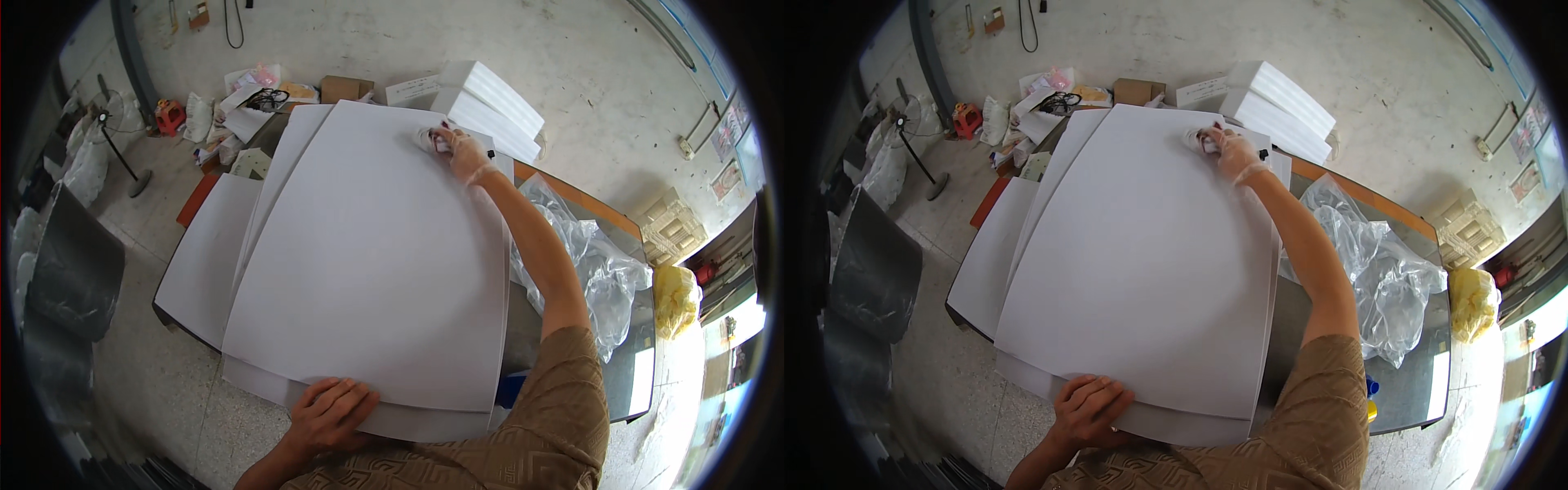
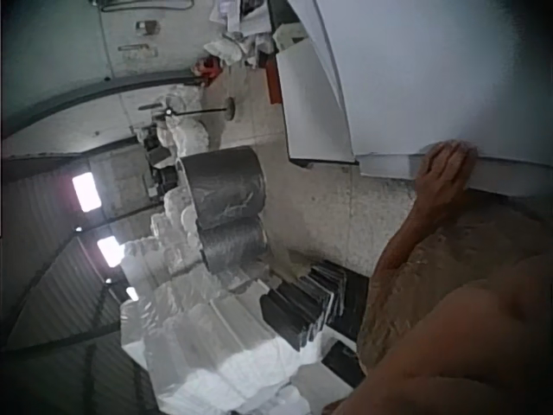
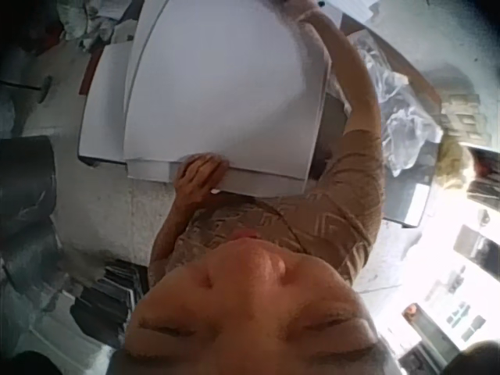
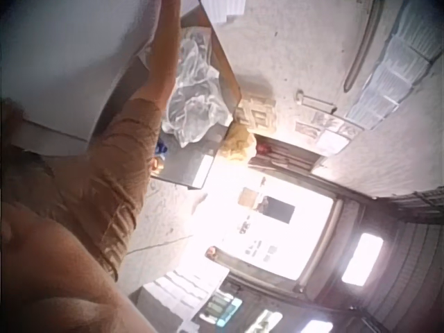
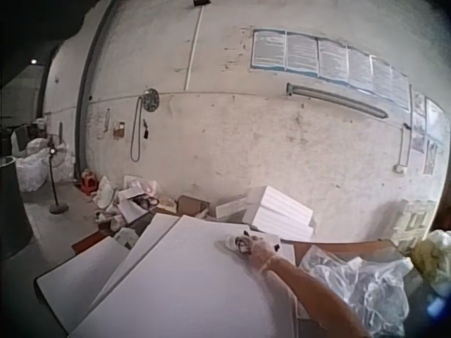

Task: The person wipes the surface of large white sheets one by one using a cloth. They pick up a sheet from a stack, wipe it thoroughly, and place it on a separate pile. The person periodically pours liquid from a blue bottle onto the cloth to keep it damp.

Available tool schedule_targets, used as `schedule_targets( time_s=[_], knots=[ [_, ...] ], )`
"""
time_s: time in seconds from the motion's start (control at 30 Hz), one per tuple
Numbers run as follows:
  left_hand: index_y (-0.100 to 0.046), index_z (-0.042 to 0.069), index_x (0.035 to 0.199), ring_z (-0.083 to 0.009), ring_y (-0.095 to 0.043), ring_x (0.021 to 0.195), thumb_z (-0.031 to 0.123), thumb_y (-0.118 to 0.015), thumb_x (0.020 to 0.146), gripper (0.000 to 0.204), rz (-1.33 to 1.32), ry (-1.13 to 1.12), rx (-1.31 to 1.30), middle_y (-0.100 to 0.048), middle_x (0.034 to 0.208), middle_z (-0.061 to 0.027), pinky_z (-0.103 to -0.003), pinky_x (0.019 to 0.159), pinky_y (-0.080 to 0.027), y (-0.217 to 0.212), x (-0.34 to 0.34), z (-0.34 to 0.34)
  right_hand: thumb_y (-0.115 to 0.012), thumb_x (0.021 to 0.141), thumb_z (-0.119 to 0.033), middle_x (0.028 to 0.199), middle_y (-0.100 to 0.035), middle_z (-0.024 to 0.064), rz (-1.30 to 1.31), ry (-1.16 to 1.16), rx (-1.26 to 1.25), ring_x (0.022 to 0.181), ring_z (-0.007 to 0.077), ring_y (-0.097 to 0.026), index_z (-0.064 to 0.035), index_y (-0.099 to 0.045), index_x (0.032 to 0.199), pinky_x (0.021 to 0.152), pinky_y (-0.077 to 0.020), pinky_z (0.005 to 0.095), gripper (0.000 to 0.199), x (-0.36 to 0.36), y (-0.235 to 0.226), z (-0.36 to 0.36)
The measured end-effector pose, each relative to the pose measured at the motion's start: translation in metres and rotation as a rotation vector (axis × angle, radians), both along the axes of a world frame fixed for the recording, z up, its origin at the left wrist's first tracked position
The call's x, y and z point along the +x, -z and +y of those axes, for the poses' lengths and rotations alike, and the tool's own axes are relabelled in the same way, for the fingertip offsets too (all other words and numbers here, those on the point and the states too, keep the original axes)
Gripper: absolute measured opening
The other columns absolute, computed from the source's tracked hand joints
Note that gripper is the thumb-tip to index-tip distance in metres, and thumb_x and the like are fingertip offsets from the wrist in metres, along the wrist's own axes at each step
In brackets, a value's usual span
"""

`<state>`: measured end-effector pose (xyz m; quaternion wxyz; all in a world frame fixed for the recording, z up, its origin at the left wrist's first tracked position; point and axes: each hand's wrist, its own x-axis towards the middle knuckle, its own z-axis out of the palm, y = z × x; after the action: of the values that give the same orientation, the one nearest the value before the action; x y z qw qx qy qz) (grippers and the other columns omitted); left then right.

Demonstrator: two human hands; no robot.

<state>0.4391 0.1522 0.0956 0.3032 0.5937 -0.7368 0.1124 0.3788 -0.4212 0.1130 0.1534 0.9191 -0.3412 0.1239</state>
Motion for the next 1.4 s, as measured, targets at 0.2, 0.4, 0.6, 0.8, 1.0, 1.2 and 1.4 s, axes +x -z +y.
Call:
schedule_targets(
  time_s=[0.2, 0.4, 0.6, 0.8, 1.0, 1.2, 1.4],
  knots=[
    [-0.072, 0.012, 0.108, -0.0206, -0.062, 0.105, 0.047, -0.067, 0.08, 0.045, -0.04, 0.022, -0.001, -0.065, 0.113, -0.0045, -0.039, 0.095, -0.049, -0.005, 0.001, -0.009, -0.061, 0.086, -0.008, 0.121, -0.061, 0.0195, -0.323, 0.056, 0.306, 0.105, 0.0336, -0.063, -0.0112, -0.053, 0.134, 0.088, -0.0521, 0.0363, 0.049, -0.062, -0.019, 0.029],
    [-0.073, 0.011, 0.108, -0.0209, -0.061, 0.107, 0.057, -0.058, 0.086, 0.053, -0.079, 0.003, -0.049, -0.065, 0.112, -0.0056, -0.04, 0.094, -0.05, 0.006, 0.002, -0.003, -0.061, 0.081, -0.007, 0.12, -0.059, 0.0132, -0.115, -0.28, 0.244, 0.114, 0.032, -0.054, -0.0106, -0.049, 0.136, 0.099, -0.0445, 0.0424, 0.056, -0.142, -0.024, 0.247],
    [-0.072, 0.007, 0.106, -0.0245, -0.06, 0.105, 0.064, -0.055, 0.088, 0.062, -0.163, 0.017, -0.118, -0.064, 0.11, -0.0092, -0.043, 0.092, -0.05, 0.006, 0.001, -0.008, -0.076, 0.07, -0.006, 0.107, -0.061, 0.0146, -0.27, -0.189, 0.863, 0.102, 0.0334, -0.06, -0.0057, -0.055, 0.128, 0.089, -0.0481, 0.0432, 0.062, -0.237, -0.058, 0.398],
    [-0.069, 0.002, 0.107, -0.0299, -0.061, 0.099, 0.068, -0.057, 0.086, 0.07, -0.221, 0.073, -0.18, -0.062, 0.108, -0.0136, -0.047, 0.086, -0.051, 0.006, 0.005, -0.016, -0.06, 0.096, -0.04, 0.13, -0.058, 0.0168, -1.887, 0.248, 1.313, 0.107, 0.0299, -0.065, -0.0011, -0.048, 0.134, 0.091, -0.0548, 0.039, 0.056, -0.304, 0.023, 0.424],
    [-0.067, -0.003, 0.11, -0.0349, -0.06, 0.099, 0.076, -0.042, 0.088, 0.086, -0.299, 0.097, -0.243, -0.06, 0.108, -0.0175, -0.049, 0.082, -0.051, 0.014, 0.033, -0.018, -0.059, 0.095, -0.044, 0.136, -0.053, 0.0209, -2.335, -0.31, 1.63, 0.117, 0.0345, -0.06, -0.0012, -0.035, 0.144, 0.095, -0.0545, 0.0496, 0.069, -0.298, 0.039, 0.454],
    [-0.066, -0.003, 0.111, -0.0341, -0.061, 0.096, 0.074, -0.031, 0.092, 0.086, -0.313, 0.13, -0.321, -0.06, 0.109, -0.0176, -0.048, 0.08, -0.052, 0.02, 0.051, -0.022, -0.062, 0.094, -0.015, 0.123, -0.06, 0.0203, -2.389, 0.072, 1.481, 0.106, 0.0308, -0.066, 0.0002, -0.039, 0.139, 0.085, -0.0607, 0.0434, 0.052, -0.311, 0.085, 0.507],
    [-0.066, -0.004, 0.113, -0.0337, -0.061, 0.098, 0.066, -0.03, 0.096, 0.081, -0.271, 0.159, -0.364, -0.061, 0.109, -0.0185, -0.046, 0.081, -0.051, 0.024, 0.069, -0.022, -0.057, 0.091, -0.001, 0.12, -0.061, 0.0235, -2.576, 0.141, 1.393, 0.099, 0.0323, -0.068, 0.0045, -0.039, 0.137, 0.082, -0.0617, 0.0393, 0.049, -0.324, 0.094, 0.585]
  ],
)
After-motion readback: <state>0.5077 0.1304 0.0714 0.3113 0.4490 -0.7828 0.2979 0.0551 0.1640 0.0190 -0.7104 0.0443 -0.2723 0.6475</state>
